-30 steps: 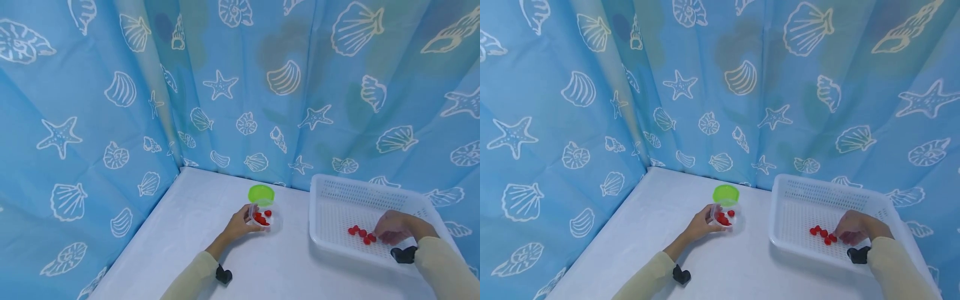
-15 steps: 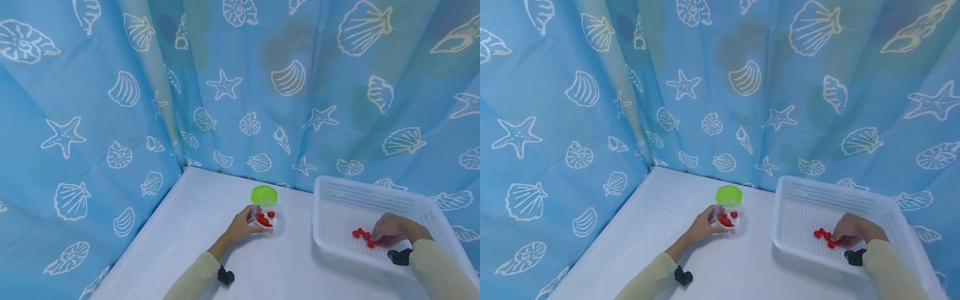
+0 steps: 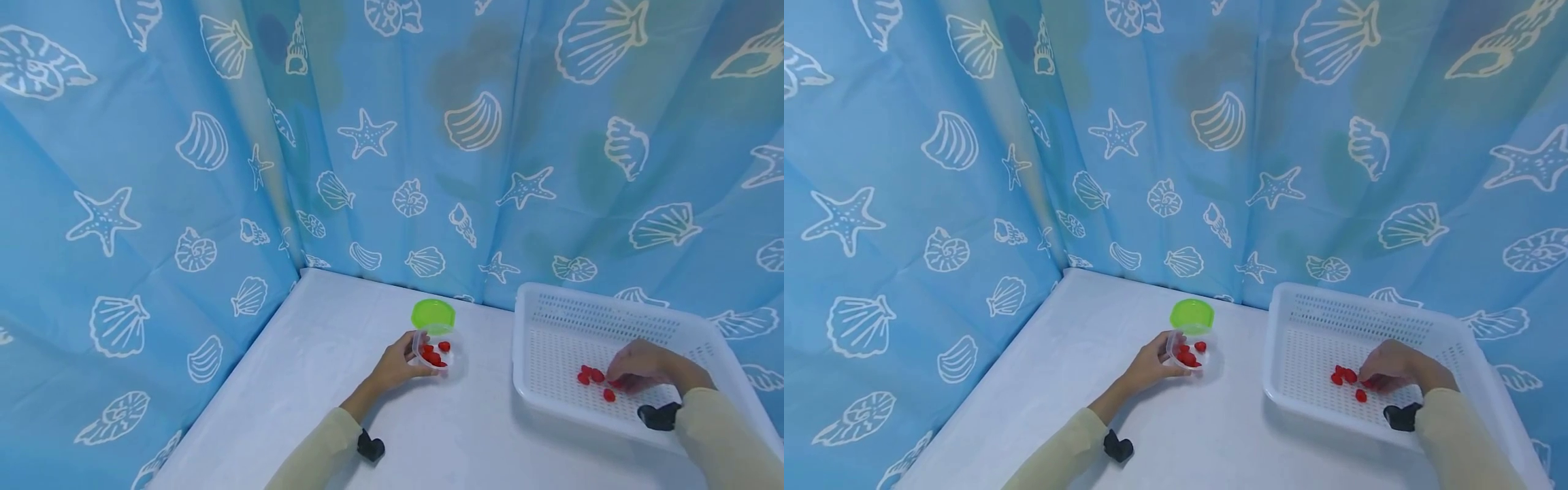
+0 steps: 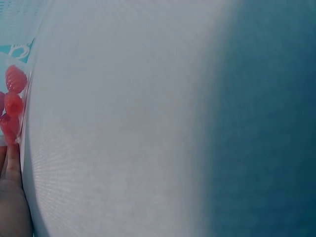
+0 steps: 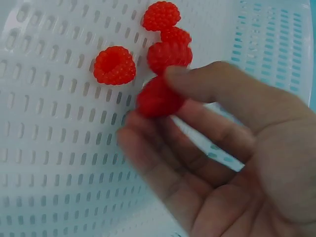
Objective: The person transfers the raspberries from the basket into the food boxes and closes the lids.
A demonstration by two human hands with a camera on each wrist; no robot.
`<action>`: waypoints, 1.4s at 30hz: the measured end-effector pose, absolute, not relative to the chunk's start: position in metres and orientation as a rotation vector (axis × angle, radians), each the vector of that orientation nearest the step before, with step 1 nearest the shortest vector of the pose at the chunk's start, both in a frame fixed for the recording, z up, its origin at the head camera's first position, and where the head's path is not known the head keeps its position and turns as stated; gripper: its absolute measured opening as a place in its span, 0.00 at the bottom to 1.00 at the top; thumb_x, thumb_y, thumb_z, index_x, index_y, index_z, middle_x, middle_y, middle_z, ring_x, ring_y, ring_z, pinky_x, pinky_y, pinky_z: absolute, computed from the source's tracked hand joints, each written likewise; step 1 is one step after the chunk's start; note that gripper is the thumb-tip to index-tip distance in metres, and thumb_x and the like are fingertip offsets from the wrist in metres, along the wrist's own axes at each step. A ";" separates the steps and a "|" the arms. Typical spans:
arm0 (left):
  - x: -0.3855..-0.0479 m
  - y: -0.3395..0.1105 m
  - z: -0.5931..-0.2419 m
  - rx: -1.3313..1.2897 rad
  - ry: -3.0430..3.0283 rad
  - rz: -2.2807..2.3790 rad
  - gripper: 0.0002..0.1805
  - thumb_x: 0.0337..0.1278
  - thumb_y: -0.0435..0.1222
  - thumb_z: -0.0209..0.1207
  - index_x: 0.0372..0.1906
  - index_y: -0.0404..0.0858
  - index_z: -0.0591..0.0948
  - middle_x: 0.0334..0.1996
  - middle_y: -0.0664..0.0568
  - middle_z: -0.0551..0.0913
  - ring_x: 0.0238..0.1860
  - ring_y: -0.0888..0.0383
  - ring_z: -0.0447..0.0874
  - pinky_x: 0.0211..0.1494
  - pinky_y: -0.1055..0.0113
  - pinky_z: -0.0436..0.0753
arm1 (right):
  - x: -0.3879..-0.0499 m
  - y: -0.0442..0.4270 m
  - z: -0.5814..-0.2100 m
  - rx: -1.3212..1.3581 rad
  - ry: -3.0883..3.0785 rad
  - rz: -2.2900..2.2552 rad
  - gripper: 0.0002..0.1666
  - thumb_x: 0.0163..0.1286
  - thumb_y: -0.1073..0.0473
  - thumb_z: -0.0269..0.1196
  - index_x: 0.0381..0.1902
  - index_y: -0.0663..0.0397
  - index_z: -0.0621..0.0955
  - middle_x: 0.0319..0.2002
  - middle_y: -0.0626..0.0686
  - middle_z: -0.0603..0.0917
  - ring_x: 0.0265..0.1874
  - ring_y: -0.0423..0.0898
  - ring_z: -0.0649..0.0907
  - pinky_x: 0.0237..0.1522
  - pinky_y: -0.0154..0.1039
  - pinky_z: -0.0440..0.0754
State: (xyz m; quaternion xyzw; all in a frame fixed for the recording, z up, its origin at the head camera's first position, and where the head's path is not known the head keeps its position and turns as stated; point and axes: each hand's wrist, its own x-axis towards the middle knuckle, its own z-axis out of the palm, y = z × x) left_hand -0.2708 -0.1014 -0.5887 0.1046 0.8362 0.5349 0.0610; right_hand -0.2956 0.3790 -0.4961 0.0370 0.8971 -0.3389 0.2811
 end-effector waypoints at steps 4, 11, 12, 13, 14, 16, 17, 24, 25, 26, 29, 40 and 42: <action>-0.269 -0.101 -0.588 0.289 2.540 1.600 0.46 0.39 0.49 0.77 0.67 0.57 0.67 0.62 0.66 0.74 0.66 0.59 0.69 0.59 0.61 0.78 | -0.298 0.382 -0.495 0.035 2.410 -1.033 0.28 0.58 0.51 0.73 0.49 0.68 0.82 0.41 0.58 0.85 0.36 0.53 0.86 0.42 0.47 0.86; -0.270 -0.101 -0.588 0.304 2.533 1.605 0.47 0.39 0.50 0.76 0.68 0.57 0.66 0.62 0.65 0.73 0.66 0.59 0.68 0.58 0.61 0.78 | -0.303 0.370 -0.476 -0.168 2.333 -1.259 0.32 0.65 0.52 0.68 0.58 0.71 0.76 0.53 0.66 0.81 0.47 0.59 0.84 0.49 0.50 0.82; -0.271 -0.101 -0.588 0.310 2.531 1.609 0.46 0.39 0.50 0.76 0.68 0.57 0.66 0.62 0.65 0.73 0.66 0.59 0.68 0.59 0.62 0.78 | -0.305 0.368 -0.472 -0.190 2.316 -1.286 0.32 0.65 0.53 0.67 0.59 0.71 0.75 0.53 0.67 0.80 0.48 0.59 0.84 0.50 0.50 0.82; -0.272 -0.101 -0.589 0.315 2.526 1.616 0.46 0.39 0.50 0.76 0.68 0.56 0.66 0.62 0.65 0.73 0.66 0.60 0.68 0.59 0.62 0.78 | -0.306 0.365 -0.468 -0.221 2.299 -1.313 0.32 0.67 0.54 0.66 0.59 0.73 0.74 0.53 0.68 0.80 0.49 0.61 0.83 0.50 0.51 0.81; -0.272 -0.101 -0.589 0.318 2.521 1.623 0.46 0.39 0.50 0.76 0.68 0.56 0.67 0.62 0.65 0.73 0.67 0.60 0.68 0.59 0.62 0.78 | -0.308 0.362 -0.464 -0.246 2.287 -1.335 0.31 0.68 0.55 0.65 0.60 0.73 0.74 0.53 0.68 0.79 0.49 0.61 0.83 0.51 0.52 0.81; -0.272 -0.101 -0.589 0.319 2.513 1.636 0.46 0.39 0.50 0.76 0.67 0.56 0.67 0.62 0.65 0.74 0.67 0.60 0.68 0.59 0.62 0.78 | -0.310 0.354 -0.456 -0.268 2.286 -1.353 0.32 0.68 0.54 0.65 0.60 0.73 0.73 0.53 0.67 0.80 0.49 0.61 0.83 0.51 0.50 0.81; -0.272 -0.100 -0.589 0.319 2.509 1.641 0.45 0.40 0.49 0.76 0.67 0.56 0.67 0.62 0.65 0.74 0.66 0.60 0.69 0.59 0.63 0.78 | -0.310 0.349 -0.453 -0.279 2.289 -1.358 0.32 0.67 0.54 0.65 0.61 0.73 0.72 0.54 0.68 0.79 0.50 0.62 0.83 0.51 0.49 0.82; -0.270 -0.100 -0.588 0.286 2.508 1.638 0.45 0.39 0.49 0.77 0.67 0.58 0.67 0.62 0.64 0.73 0.67 0.58 0.68 0.58 0.62 0.78 | -0.313 0.307 -0.433 -0.365 2.255 -1.435 0.30 0.68 0.55 0.64 0.59 0.71 0.74 0.51 0.64 0.80 0.49 0.61 0.83 0.52 0.49 0.81; -0.270 -0.100 -0.587 0.283 2.512 1.635 0.46 0.38 0.49 0.77 0.67 0.58 0.67 0.63 0.64 0.73 0.68 0.57 0.68 0.58 0.61 0.79 | -0.314 0.301 -0.430 -0.378 2.240 -1.451 0.29 0.68 0.55 0.64 0.59 0.71 0.74 0.51 0.64 0.80 0.49 0.60 0.83 0.52 0.50 0.80; -0.269 -0.099 -0.587 0.281 2.517 1.633 0.46 0.38 0.50 0.77 0.67 0.57 0.67 0.63 0.63 0.73 0.68 0.56 0.68 0.58 0.60 0.79 | -0.314 0.295 -0.428 -0.383 2.233 -1.460 0.28 0.68 0.55 0.65 0.58 0.70 0.74 0.51 0.64 0.81 0.48 0.59 0.84 0.52 0.50 0.80; -0.269 -0.099 -0.588 0.274 2.530 1.623 0.47 0.38 0.50 0.77 0.67 0.57 0.67 0.63 0.62 0.73 0.68 0.54 0.68 0.56 0.59 0.80 | -0.316 0.276 -0.424 -0.396 2.211 -1.488 0.29 0.66 0.55 0.66 0.58 0.68 0.75 0.51 0.63 0.81 0.48 0.56 0.84 0.52 0.48 0.81; -0.270 -0.100 -0.586 0.299 2.523 1.624 0.45 0.41 0.48 0.76 0.68 0.55 0.66 0.62 0.62 0.74 0.67 0.58 0.68 0.60 0.60 0.77 | -0.328 0.212 -0.428 -0.514 2.024 -1.574 0.22 0.68 0.59 0.65 0.54 0.68 0.79 0.47 0.61 0.83 0.48 0.59 0.84 0.52 0.49 0.81; -0.271 -0.099 -0.585 0.303 2.517 1.623 0.45 0.42 0.48 0.76 0.68 0.54 0.66 0.62 0.63 0.74 0.67 0.58 0.68 0.60 0.60 0.77 | -0.330 0.204 -0.434 -0.525 2.012 -1.560 0.20 0.68 0.59 0.64 0.53 0.66 0.80 0.47 0.61 0.83 0.47 0.59 0.84 0.52 0.49 0.81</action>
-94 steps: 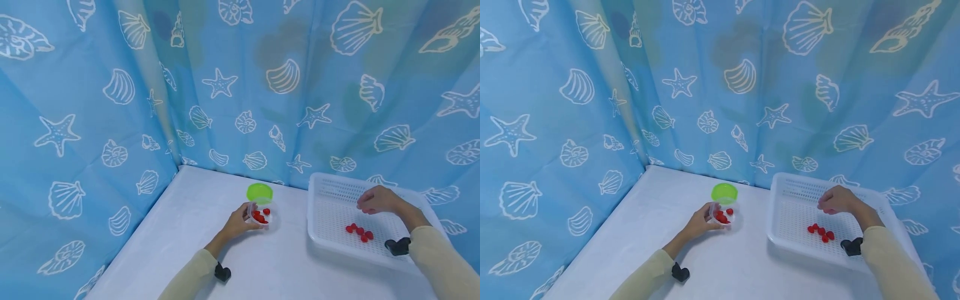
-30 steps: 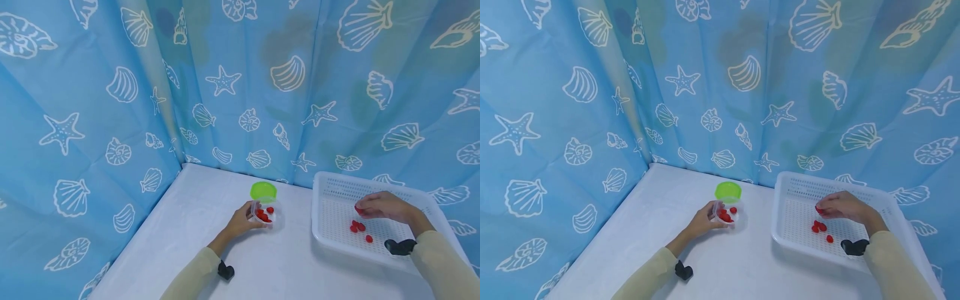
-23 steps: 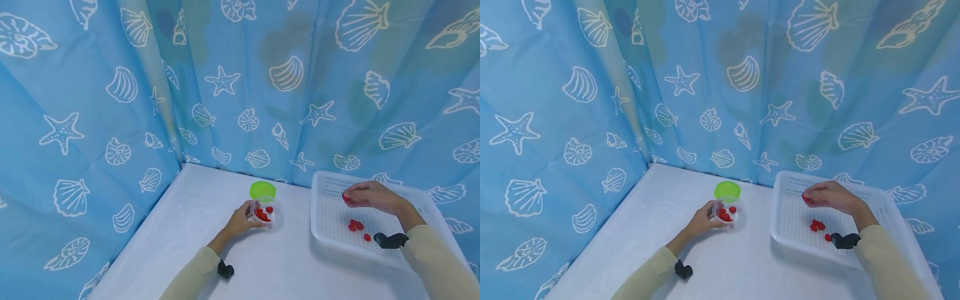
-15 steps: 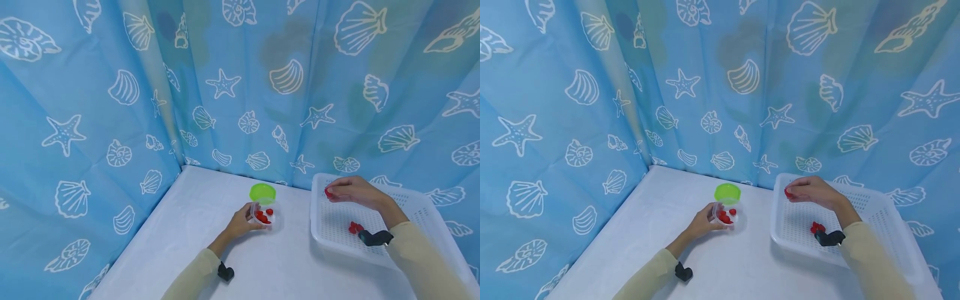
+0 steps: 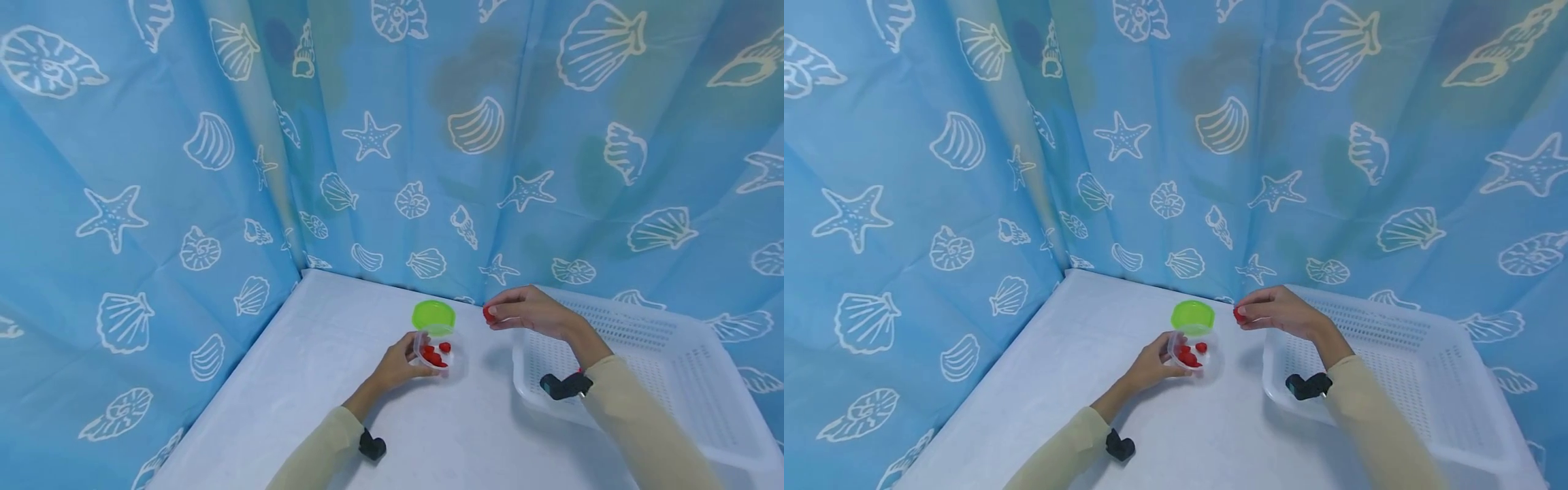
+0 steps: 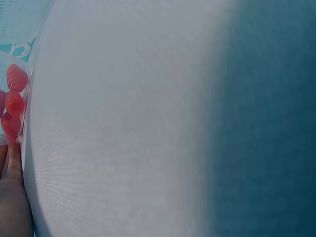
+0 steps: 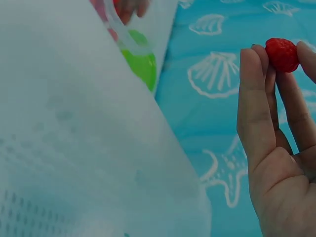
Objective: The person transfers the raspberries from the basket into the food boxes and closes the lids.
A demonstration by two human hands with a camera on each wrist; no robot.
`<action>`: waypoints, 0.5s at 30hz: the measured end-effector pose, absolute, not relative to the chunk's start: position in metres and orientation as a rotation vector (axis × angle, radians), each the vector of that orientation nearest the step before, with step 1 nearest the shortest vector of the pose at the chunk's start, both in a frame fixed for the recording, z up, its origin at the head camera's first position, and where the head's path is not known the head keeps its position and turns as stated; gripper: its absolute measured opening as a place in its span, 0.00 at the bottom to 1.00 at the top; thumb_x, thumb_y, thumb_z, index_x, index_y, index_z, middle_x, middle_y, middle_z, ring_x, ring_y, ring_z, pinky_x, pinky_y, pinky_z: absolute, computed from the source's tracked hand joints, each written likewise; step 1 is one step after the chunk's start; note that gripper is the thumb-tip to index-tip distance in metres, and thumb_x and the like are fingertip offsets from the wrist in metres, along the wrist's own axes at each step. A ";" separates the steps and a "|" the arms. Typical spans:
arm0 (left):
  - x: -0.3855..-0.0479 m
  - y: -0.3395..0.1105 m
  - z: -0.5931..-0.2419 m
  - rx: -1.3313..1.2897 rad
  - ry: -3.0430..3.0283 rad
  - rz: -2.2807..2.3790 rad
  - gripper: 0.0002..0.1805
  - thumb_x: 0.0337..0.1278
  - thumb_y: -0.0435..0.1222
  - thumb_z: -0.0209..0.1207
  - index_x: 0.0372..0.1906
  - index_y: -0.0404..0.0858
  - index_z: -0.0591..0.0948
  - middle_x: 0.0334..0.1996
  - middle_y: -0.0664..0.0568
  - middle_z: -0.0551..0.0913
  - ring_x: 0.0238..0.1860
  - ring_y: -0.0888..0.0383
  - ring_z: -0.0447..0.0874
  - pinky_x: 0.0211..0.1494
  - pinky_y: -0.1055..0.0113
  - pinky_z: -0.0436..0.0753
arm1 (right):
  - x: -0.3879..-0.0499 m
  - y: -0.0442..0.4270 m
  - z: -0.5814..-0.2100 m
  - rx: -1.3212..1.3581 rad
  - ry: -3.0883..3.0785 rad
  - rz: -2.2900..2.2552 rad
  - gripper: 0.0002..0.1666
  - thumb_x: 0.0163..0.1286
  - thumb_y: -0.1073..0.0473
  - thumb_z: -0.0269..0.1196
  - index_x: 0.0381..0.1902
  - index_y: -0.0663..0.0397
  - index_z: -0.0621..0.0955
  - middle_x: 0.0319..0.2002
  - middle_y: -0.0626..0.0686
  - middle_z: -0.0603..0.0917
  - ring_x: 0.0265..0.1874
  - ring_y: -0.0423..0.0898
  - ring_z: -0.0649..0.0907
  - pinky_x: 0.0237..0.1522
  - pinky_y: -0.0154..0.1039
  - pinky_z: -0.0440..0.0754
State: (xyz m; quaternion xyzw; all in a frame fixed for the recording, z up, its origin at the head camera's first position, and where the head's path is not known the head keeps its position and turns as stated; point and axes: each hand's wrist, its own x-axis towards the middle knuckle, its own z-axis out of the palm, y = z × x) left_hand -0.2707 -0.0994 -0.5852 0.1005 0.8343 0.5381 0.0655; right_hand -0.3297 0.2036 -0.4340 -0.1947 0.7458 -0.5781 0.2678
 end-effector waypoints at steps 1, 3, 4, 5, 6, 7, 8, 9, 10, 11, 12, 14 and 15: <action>-0.271 -0.099 -0.585 0.295 2.518 1.618 0.46 0.41 0.49 0.76 0.68 0.55 0.66 0.62 0.63 0.74 0.67 0.58 0.68 0.60 0.60 0.77 | -0.330 0.199 -0.437 -0.528 2.007 -1.552 0.19 0.68 0.59 0.64 0.53 0.65 0.81 0.47 0.61 0.84 0.46 0.58 0.85 0.52 0.49 0.81; -0.270 -0.098 -0.586 0.277 2.524 1.609 0.46 0.40 0.50 0.76 0.68 0.55 0.66 0.62 0.64 0.74 0.67 0.58 0.68 0.59 0.60 0.78 | -0.329 0.191 -0.442 -0.524 2.007 -1.532 0.19 0.68 0.57 0.65 0.52 0.63 0.82 0.48 0.61 0.84 0.46 0.57 0.85 0.52 0.49 0.81; -0.270 -0.098 -0.586 0.270 2.527 1.608 0.47 0.40 0.50 0.76 0.68 0.55 0.66 0.62 0.64 0.74 0.67 0.58 0.69 0.59 0.60 0.79 | -0.329 0.187 -0.445 -0.523 2.004 -1.526 0.19 0.67 0.57 0.65 0.52 0.62 0.82 0.48 0.62 0.83 0.46 0.57 0.85 0.52 0.50 0.81; -0.270 -0.098 -0.586 0.265 2.528 1.609 0.47 0.39 0.50 0.76 0.68 0.56 0.66 0.62 0.64 0.74 0.67 0.58 0.69 0.58 0.60 0.79 | -0.328 0.182 -0.447 -0.521 2.004 -1.519 0.20 0.67 0.56 0.66 0.52 0.62 0.82 0.48 0.62 0.83 0.47 0.57 0.85 0.52 0.50 0.81; -0.270 -0.098 -0.586 0.265 2.530 1.612 0.47 0.39 0.50 0.76 0.68 0.56 0.66 0.62 0.64 0.74 0.66 0.58 0.69 0.58 0.60 0.79 | -0.328 0.178 -0.449 -0.516 2.002 -1.515 0.20 0.67 0.55 0.66 0.52 0.61 0.82 0.48 0.62 0.83 0.47 0.58 0.84 0.52 0.51 0.81; -0.270 -0.098 -0.587 0.267 2.529 1.616 0.47 0.39 0.50 0.76 0.68 0.56 0.66 0.62 0.64 0.74 0.66 0.58 0.69 0.58 0.60 0.79 | -0.327 0.175 -0.451 -0.512 1.999 -1.510 0.21 0.66 0.55 0.66 0.52 0.61 0.82 0.49 0.62 0.83 0.47 0.58 0.84 0.52 0.51 0.81; -0.270 -0.098 -0.587 0.270 2.531 1.617 0.47 0.39 0.50 0.76 0.68 0.57 0.66 0.62 0.65 0.74 0.66 0.59 0.69 0.58 0.60 0.79 | -0.327 0.171 -0.453 -0.506 1.997 -1.504 0.21 0.66 0.54 0.67 0.52 0.61 0.82 0.49 0.62 0.83 0.48 0.59 0.84 0.52 0.50 0.81; -0.270 -0.099 -0.588 0.277 2.532 1.619 0.47 0.39 0.50 0.76 0.68 0.57 0.66 0.62 0.65 0.74 0.66 0.59 0.69 0.59 0.61 0.78 | -0.327 0.167 -0.455 -0.508 1.989 -1.499 0.22 0.66 0.54 0.67 0.53 0.62 0.81 0.49 0.62 0.83 0.48 0.60 0.83 0.52 0.50 0.81; -0.271 -0.099 -0.588 0.284 2.532 1.622 0.47 0.39 0.51 0.76 0.68 0.57 0.66 0.62 0.65 0.74 0.66 0.60 0.69 0.59 0.61 0.78 | -0.327 0.164 -0.457 -0.516 1.984 -1.492 0.23 0.66 0.54 0.67 0.54 0.64 0.81 0.49 0.62 0.83 0.49 0.60 0.83 0.51 0.49 0.82; -0.271 -0.099 -0.588 0.289 2.531 1.623 0.47 0.38 0.51 0.76 0.68 0.58 0.66 0.62 0.66 0.74 0.66 0.60 0.69 0.59 0.61 0.78 | -0.327 0.161 -0.459 -0.526 1.980 -1.483 0.24 0.66 0.54 0.66 0.54 0.65 0.80 0.48 0.62 0.83 0.49 0.61 0.83 0.51 0.49 0.82; -0.271 -0.100 -0.588 0.293 2.529 1.625 0.48 0.38 0.51 0.76 0.68 0.58 0.65 0.62 0.66 0.73 0.66 0.60 0.69 0.58 0.62 0.78 | -0.327 0.158 -0.461 -0.528 1.971 -1.481 0.24 0.67 0.54 0.66 0.54 0.66 0.80 0.48 0.62 0.83 0.49 0.61 0.83 0.50 0.48 0.82; -0.270 -0.100 -0.587 0.302 2.526 1.629 0.49 0.38 0.52 0.76 0.69 0.58 0.65 0.63 0.66 0.73 0.66 0.59 0.69 0.57 0.62 0.79 | -0.326 0.153 -0.464 -0.539 1.968 -1.463 0.25 0.67 0.55 0.66 0.55 0.67 0.80 0.47 0.61 0.83 0.48 0.59 0.83 0.49 0.48 0.83; -0.270 -0.100 -0.587 0.304 2.527 1.629 0.49 0.37 0.52 0.76 0.69 0.58 0.65 0.63 0.65 0.73 0.66 0.59 0.69 0.57 0.62 0.79 | -0.326 0.150 -0.465 -0.538 1.967 -1.458 0.24 0.67 0.55 0.66 0.55 0.67 0.80 0.46 0.61 0.83 0.47 0.59 0.83 0.49 0.48 0.83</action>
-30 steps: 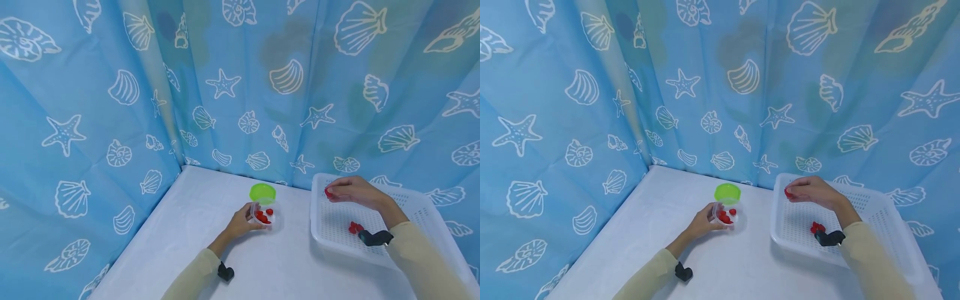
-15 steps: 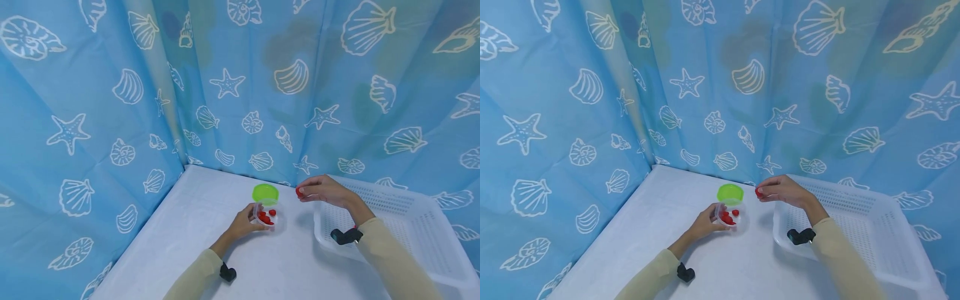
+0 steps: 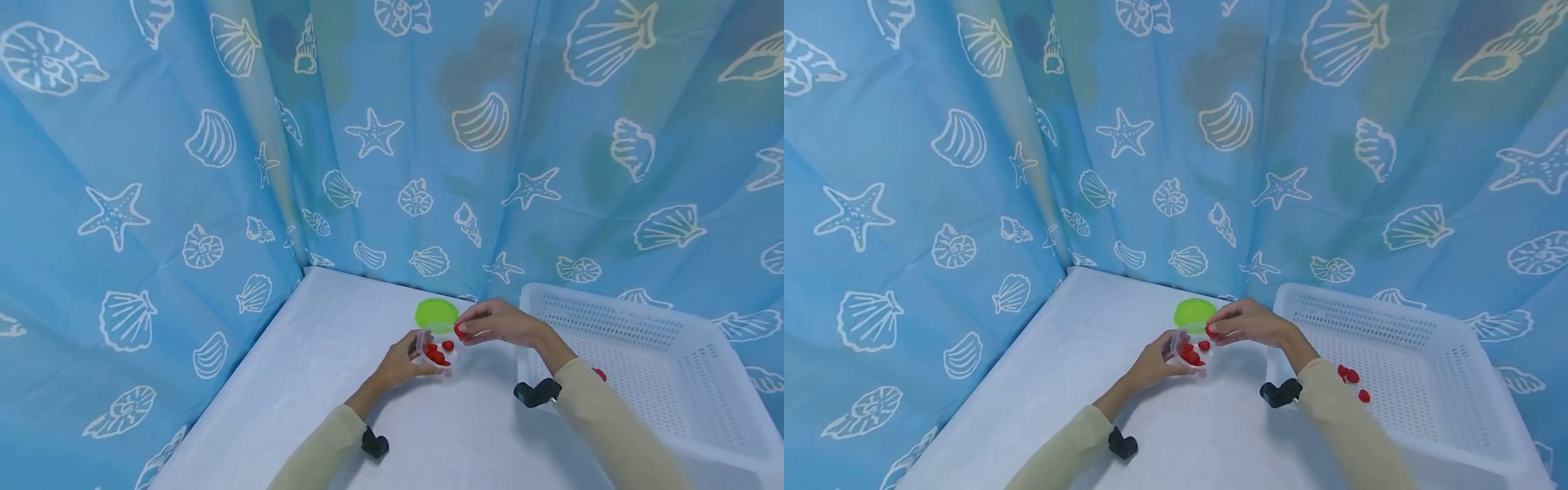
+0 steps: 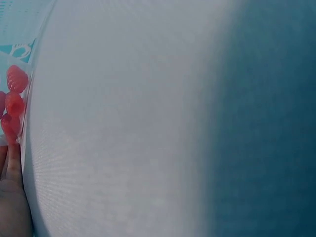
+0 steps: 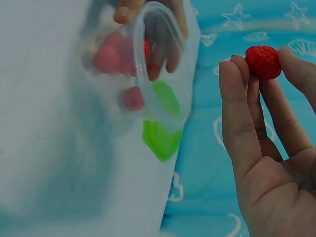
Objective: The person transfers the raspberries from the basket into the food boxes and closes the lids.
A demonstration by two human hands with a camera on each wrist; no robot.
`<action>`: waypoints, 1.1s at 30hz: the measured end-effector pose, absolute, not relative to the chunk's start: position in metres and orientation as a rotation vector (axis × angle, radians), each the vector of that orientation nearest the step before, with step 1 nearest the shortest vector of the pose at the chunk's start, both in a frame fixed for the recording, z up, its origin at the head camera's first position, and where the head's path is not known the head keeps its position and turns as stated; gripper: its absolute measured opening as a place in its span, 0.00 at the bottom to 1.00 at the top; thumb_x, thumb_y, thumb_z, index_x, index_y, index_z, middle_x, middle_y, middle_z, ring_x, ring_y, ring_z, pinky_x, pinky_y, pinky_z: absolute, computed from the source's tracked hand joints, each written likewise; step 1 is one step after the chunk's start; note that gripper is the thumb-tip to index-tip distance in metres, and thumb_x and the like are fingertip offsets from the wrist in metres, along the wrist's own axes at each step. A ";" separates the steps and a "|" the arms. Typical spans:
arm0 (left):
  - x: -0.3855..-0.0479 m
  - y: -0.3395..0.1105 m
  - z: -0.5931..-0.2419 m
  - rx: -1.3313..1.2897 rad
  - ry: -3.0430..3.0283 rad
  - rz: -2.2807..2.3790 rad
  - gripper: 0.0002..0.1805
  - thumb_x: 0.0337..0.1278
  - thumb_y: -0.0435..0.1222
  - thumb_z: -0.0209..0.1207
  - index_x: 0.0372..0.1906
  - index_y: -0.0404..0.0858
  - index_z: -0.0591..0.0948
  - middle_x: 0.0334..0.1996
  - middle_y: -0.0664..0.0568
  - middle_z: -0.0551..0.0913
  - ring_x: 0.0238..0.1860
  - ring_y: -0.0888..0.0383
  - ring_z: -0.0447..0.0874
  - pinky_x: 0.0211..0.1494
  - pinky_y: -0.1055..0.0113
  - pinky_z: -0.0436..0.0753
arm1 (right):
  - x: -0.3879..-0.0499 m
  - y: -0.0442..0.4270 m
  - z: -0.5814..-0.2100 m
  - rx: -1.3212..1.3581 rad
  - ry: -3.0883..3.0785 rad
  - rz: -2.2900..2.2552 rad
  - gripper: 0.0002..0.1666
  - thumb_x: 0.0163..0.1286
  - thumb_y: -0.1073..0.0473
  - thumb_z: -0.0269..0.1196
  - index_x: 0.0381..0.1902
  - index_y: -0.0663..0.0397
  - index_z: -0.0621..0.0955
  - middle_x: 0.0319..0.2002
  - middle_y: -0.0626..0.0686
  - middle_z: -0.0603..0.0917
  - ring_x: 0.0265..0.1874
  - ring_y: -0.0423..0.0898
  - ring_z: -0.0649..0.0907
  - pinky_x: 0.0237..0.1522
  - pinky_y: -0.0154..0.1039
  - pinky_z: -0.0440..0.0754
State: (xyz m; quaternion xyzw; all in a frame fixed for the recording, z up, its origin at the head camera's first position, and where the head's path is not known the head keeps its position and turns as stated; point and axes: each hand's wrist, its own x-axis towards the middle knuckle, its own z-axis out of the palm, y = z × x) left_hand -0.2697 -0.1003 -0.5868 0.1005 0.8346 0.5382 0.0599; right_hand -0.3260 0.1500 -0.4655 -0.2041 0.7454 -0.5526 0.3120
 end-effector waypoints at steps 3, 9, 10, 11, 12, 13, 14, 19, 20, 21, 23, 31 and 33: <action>-0.269 -0.100 -0.586 0.311 2.523 1.635 0.49 0.37 0.52 0.77 0.69 0.58 0.64 0.63 0.65 0.72 0.66 0.58 0.69 0.55 0.63 0.81 | -0.324 0.143 -0.469 -0.532 1.997 -1.419 0.23 0.65 0.55 0.67 0.53 0.64 0.81 0.45 0.60 0.84 0.45 0.55 0.84 0.47 0.47 0.84; -0.269 -0.100 -0.587 0.332 2.525 1.631 0.49 0.37 0.50 0.77 0.69 0.59 0.65 0.62 0.69 0.71 0.65 0.62 0.69 0.55 0.65 0.80 | -0.318 0.132 -0.475 -0.539 2.028 -1.344 0.22 0.64 0.55 0.68 0.51 0.64 0.82 0.48 0.61 0.83 0.44 0.53 0.85 0.47 0.45 0.84; -0.269 -0.100 -0.587 0.339 2.521 1.636 0.48 0.38 0.50 0.77 0.69 0.58 0.65 0.62 0.70 0.71 0.65 0.62 0.69 0.56 0.65 0.80 | -0.317 0.131 -0.477 -0.544 2.023 -1.338 0.21 0.65 0.56 0.68 0.51 0.64 0.82 0.47 0.61 0.83 0.43 0.53 0.84 0.47 0.46 0.84; -0.269 -0.100 -0.588 0.347 2.516 1.643 0.48 0.38 0.50 0.77 0.69 0.57 0.65 0.62 0.70 0.72 0.65 0.63 0.69 0.56 0.66 0.80 | -0.317 0.130 -0.477 -0.551 2.016 -1.333 0.21 0.65 0.56 0.67 0.51 0.65 0.82 0.47 0.60 0.83 0.43 0.53 0.84 0.47 0.46 0.84; -0.269 -0.101 -0.588 0.363 2.508 1.654 0.48 0.38 0.50 0.77 0.68 0.56 0.65 0.62 0.69 0.72 0.65 0.63 0.69 0.56 0.65 0.79 | -0.316 0.129 -0.478 -0.554 2.013 -1.326 0.21 0.66 0.56 0.67 0.51 0.65 0.82 0.46 0.59 0.84 0.43 0.53 0.84 0.47 0.46 0.84; -0.269 -0.101 -0.587 0.384 2.497 1.666 0.47 0.40 0.49 0.76 0.69 0.54 0.66 0.62 0.67 0.72 0.65 0.62 0.70 0.57 0.65 0.78 | -0.316 0.128 -0.479 -0.555 2.014 -1.319 0.20 0.66 0.57 0.67 0.50 0.65 0.82 0.45 0.58 0.84 0.43 0.53 0.85 0.46 0.45 0.84; -0.270 -0.101 -0.587 0.404 2.485 1.678 0.46 0.41 0.48 0.76 0.69 0.52 0.66 0.62 0.65 0.73 0.65 0.62 0.70 0.58 0.65 0.78 | -0.315 0.126 -0.479 -0.553 2.014 -1.311 0.20 0.66 0.57 0.67 0.50 0.65 0.83 0.45 0.57 0.84 0.42 0.53 0.85 0.46 0.45 0.84; -0.270 -0.103 -0.585 0.470 2.449 1.713 0.44 0.45 0.44 0.75 0.69 0.46 0.67 0.62 0.59 0.74 0.65 0.61 0.71 0.61 0.64 0.75 | -0.312 0.121 -0.481 -0.568 2.038 -1.279 0.21 0.65 0.57 0.68 0.51 0.66 0.82 0.43 0.56 0.85 0.41 0.53 0.85 0.45 0.45 0.85; -0.270 -0.103 -0.585 0.471 2.451 1.710 0.44 0.45 0.44 0.75 0.69 0.45 0.67 0.62 0.59 0.74 0.65 0.61 0.71 0.61 0.65 0.75 | -0.312 0.120 -0.481 -0.575 2.046 -1.272 0.21 0.65 0.57 0.67 0.50 0.67 0.82 0.43 0.56 0.85 0.41 0.54 0.86 0.45 0.45 0.85; -0.270 -0.103 -0.585 0.474 2.452 1.708 0.44 0.46 0.44 0.74 0.69 0.45 0.66 0.62 0.59 0.74 0.65 0.61 0.71 0.61 0.65 0.75 | -0.312 0.119 -0.482 -0.580 2.056 -1.265 0.21 0.65 0.57 0.67 0.50 0.67 0.82 0.43 0.56 0.85 0.41 0.54 0.86 0.44 0.45 0.85; -0.270 -0.103 -0.585 0.477 2.455 1.703 0.44 0.46 0.45 0.74 0.69 0.45 0.66 0.62 0.60 0.74 0.65 0.61 0.71 0.61 0.65 0.75 | -0.312 0.117 -0.484 -0.589 2.080 -1.248 0.20 0.65 0.56 0.68 0.49 0.65 0.83 0.42 0.55 0.85 0.40 0.53 0.86 0.44 0.45 0.85; -0.271 -0.104 -0.587 0.487 2.480 1.689 0.44 0.46 0.45 0.74 0.69 0.44 0.66 0.61 0.60 0.74 0.65 0.60 0.71 0.61 0.64 0.75 | -0.313 0.108 -0.490 -0.570 2.200 -1.146 0.19 0.62 0.55 0.70 0.48 0.61 0.85 0.40 0.51 0.86 0.36 0.48 0.86 0.41 0.41 0.86; -0.271 -0.104 -0.587 0.484 2.481 1.692 0.44 0.46 0.45 0.74 0.69 0.44 0.66 0.61 0.60 0.74 0.64 0.61 0.71 0.61 0.65 0.75 | -0.314 0.106 -0.490 -0.562 2.225 -1.117 0.19 0.61 0.55 0.71 0.47 0.60 0.85 0.39 0.50 0.85 0.36 0.47 0.85 0.40 0.41 0.86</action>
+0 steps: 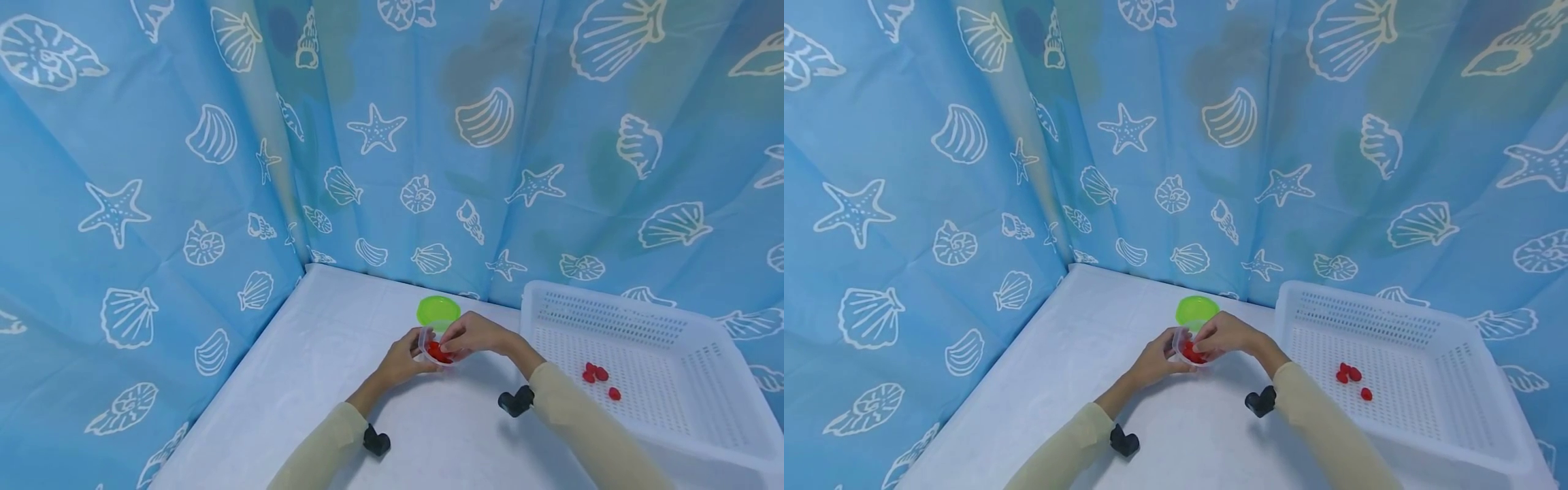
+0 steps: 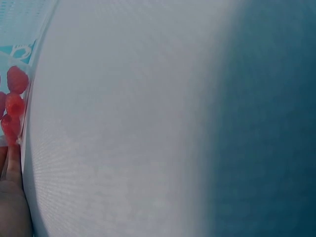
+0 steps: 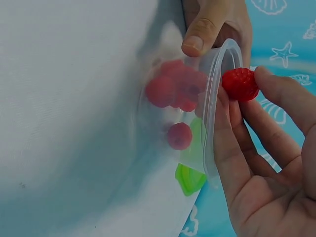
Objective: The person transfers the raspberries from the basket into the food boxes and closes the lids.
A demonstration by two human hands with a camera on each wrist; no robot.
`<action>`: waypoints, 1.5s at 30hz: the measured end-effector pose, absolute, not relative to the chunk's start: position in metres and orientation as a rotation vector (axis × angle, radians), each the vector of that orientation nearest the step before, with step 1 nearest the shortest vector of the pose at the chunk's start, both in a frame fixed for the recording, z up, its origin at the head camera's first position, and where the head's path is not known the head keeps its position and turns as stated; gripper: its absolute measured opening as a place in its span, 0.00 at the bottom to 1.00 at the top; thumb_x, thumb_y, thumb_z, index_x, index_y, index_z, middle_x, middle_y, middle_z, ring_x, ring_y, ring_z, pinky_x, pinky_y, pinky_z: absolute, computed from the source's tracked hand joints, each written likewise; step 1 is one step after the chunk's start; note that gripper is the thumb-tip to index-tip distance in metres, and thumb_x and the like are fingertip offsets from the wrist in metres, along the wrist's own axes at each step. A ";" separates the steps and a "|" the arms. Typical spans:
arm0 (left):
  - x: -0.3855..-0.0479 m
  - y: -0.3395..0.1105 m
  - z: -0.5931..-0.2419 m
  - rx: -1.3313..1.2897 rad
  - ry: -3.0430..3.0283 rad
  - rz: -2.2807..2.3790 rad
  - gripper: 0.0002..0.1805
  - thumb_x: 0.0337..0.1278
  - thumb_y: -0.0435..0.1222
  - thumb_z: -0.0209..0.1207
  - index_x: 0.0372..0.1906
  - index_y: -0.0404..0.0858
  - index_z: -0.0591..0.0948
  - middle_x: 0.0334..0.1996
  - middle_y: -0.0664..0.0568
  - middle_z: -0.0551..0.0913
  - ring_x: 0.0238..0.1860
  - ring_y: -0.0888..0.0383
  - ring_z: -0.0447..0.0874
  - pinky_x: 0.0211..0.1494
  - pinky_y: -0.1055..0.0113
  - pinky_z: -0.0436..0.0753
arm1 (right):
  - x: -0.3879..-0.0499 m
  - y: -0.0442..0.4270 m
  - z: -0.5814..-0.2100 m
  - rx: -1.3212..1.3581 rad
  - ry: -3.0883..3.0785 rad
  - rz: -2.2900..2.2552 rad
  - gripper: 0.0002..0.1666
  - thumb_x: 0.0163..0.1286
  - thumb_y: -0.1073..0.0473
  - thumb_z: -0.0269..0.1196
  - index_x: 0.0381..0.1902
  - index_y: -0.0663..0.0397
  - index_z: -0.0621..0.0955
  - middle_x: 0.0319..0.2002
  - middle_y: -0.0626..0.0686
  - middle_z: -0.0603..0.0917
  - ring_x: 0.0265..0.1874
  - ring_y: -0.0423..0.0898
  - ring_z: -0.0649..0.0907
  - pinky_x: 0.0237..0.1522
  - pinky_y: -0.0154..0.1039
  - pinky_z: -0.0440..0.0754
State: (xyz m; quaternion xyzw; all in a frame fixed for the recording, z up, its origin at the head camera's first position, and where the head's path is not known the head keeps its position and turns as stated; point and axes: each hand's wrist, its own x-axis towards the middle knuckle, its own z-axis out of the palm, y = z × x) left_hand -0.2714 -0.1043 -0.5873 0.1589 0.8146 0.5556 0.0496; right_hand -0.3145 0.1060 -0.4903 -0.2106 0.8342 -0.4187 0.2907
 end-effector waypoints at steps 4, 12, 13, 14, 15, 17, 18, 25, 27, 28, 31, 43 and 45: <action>-0.272 -0.103 -0.587 0.500 2.474 1.703 0.43 0.47 0.44 0.74 0.69 0.43 0.66 0.61 0.59 0.74 0.64 0.62 0.71 0.61 0.66 0.75 | -0.315 0.105 -0.490 -0.603 2.291 -1.043 0.17 0.60 0.57 0.71 0.45 0.58 0.86 0.40 0.48 0.85 0.38 0.46 0.83 0.41 0.40 0.85; -0.274 -0.099 -0.585 0.532 2.459 1.702 0.43 0.48 0.43 0.74 0.69 0.43 0.66 0.63 0.55 0.74 0.65 0.62 0.70 0.62 0.67 0.74 | -0.312 0.106 -0.489 -0.578 2.350 -0.995 0.13 0.60 0.59 0.71 0.43 0.55 0.87 0.38 0.46 0.85 0.37 0.45 0.83 0.41 0.39 0.85; -0.273 -0.099 -0.585 0.527 2.459 1.702 0.43 0.48 0.43 0.74 0.69 0.44 0.66 0.63 0.55 0.74 0.65 0.62 0.70 0.62 0.67 0.74 | -0.312 0.106 -0.489 -0.573 2.345 -0.998 0.13 0.61 0.58 0.70 0.43 0.55 0.87 0.38 0.47 0.85 0.37 0.45 0.83 0.41 0.39 0.85; -0.273 -0.099 -0.585 0.519 2.458 1.701 0.42 0.48 0.43 0.74 0.69 0.44 0.66 0.63 0.56 0.74 0.65 0.62 0.70 0.62 0.67 0.74 | -0.312 0.107 -0.488 -0.567 2.338 -1.000 0.12 0.62 0.58 0.69 0.43 0.55 0.87 0.38 0.47 0.85 0.36 0.45 0.84 0.41 0.39 0.85; -0.273 -0.098 -0.586 0.514 2.458 1.698 0.42 0.48 0.43 0.74 0.69 0.44 0.66 0.62 0.56 0.74 0.65 0.62 0.70 0.62 0.67 0.74 | -0.311 0.108 -0.487 -0.571 2.331 -1.003 0.12 0.63 0.58 0.69 0.43 0.55 0.87 0.38 0.48 0.85 0.35 0.45 0.84 0.41 0.39 0.85; -0.272 -0.098 -0.587 0.496 2.454 1.698 0.42 0.48 0.43 0.74 0.68 0.44 0.66 0.62 0.57 0.74 0.65 0.62 0.70 0.61 0.67 0.74 | -0.310 0.111 -0.483 -0.585 2.317 -1.005 0.12 0.65 0.58 0.67 0.44 0.57 0.86 0.38 0.51 0.86 0.34 0.47 0.85 0.40 0.40 0.86; -0.271 -0.097 -0.587 0.487 2.454 1.697 0.42 0.47 0.43 0.74 0.69 0.44 0.66 0.62 0.57 0.74 0.65 0.61 0.70 0.61 0.66 0.75 | -0.310 0.113 -0.480 -0.596 2.312 -1.004 0.12 0.66 0.58 0.66 0.44 0.57 0.86 0.38 0.53 0.86 0.34 0.47 0.85 0.40 0.40 0.86; -0.268 -0.095 -0.588 0.378 2.462 1.676 0.44 0.43 0.46 0.75 0.68 0.50 0.67 0.62 0.64 0.73 0.66 0.60 0.69 0.60 0.64 0.77 | -0.304 0.150 -0.443 -0.632 2.350 -0.984 0.14 0.68 0.52 0.65 0.46 0.54 0.85 0.37 0.51 0.86 0.36 0.49 0.86 0.41 0.41 0.86; -0.268 -0.095 -0.588 0.345 2.477 1.658 0.45 0.41 0.47 0.76 0.67 0.54 0.67 0.62 0.65 0.73 0.66 0.61 0.69 0.59 0.64 0.77 | -0.304 0.167 -0.430 -0.621 2.369 -0.996 0.16 0.68 0.52 0.65 0.47 0.56 0.84 0.37 0.50 0.85 0.37 0.50 0.86 0.42 0.43 0.86; -0.269 -0.095 -0.587 0.342 2.486 1.651 0.44 0.41 0.47 0.76 0.67 0.55 0.67 0.61 0.65 0.73 0.66 0.61 0.69 0.59 0.64 0.78 | -0.305 0.177 -0.425 -0.609 2.375 -1.011 0.17 0.68 0.52 0.65 0.47 0.57 0.84 0.37 0.51 0.85 0.37 0.51 0.86 0.42 0.43 0.86; -0.269 -0.098 -0.584 0.335 2.510 1.638 0.45 0.41 0.46 0.76 0.67 0.55 0.67 0.62 0.64 0.73 0.66 0.60 0.69 0.58 0.63 0.79 | -0.307 0.206 -0.417 -0.568 2.403 -1.049 0.19 0.68 0.51 0.65 0.48 0.60 0.83 0.38 0.54 0.86 0.37 0.52 0.86 0.42 0.45 0.86; -0.272 -0.101 -0.585 0.391 2.473 1.663 0.42 0.45 0.43 0.75 0.67 0.50 0.67 0.62 0.60 0.75 0.66 0.58 0.69 0.60 0.63 0.77 | -0.298 0.302 -0.438 -0.310 2.556 -0.970 0.23 0.66 0.52 0.66 0.49 0.66 0.81 0.41 0.58 0.85 0.37 0.54 0.86 0.42 0.48 0.86; -0.272 -0.101 -0.585 0.387 2.478 1.664 0.42 0.45 0.43 0.75 0.67 0.51 0.68 0.61 0.61 0.75 0.66 0.58 0.69 0.60 0.63 0.77 | -0.297 0.310 -0.442 -0.289 2.580 -0.915 0.21 0.65 0.54 0.67 0.48 0.67 0.81 0.40 0.59 0.85 0.37 0.54 0.85 0.41 0.48 0.86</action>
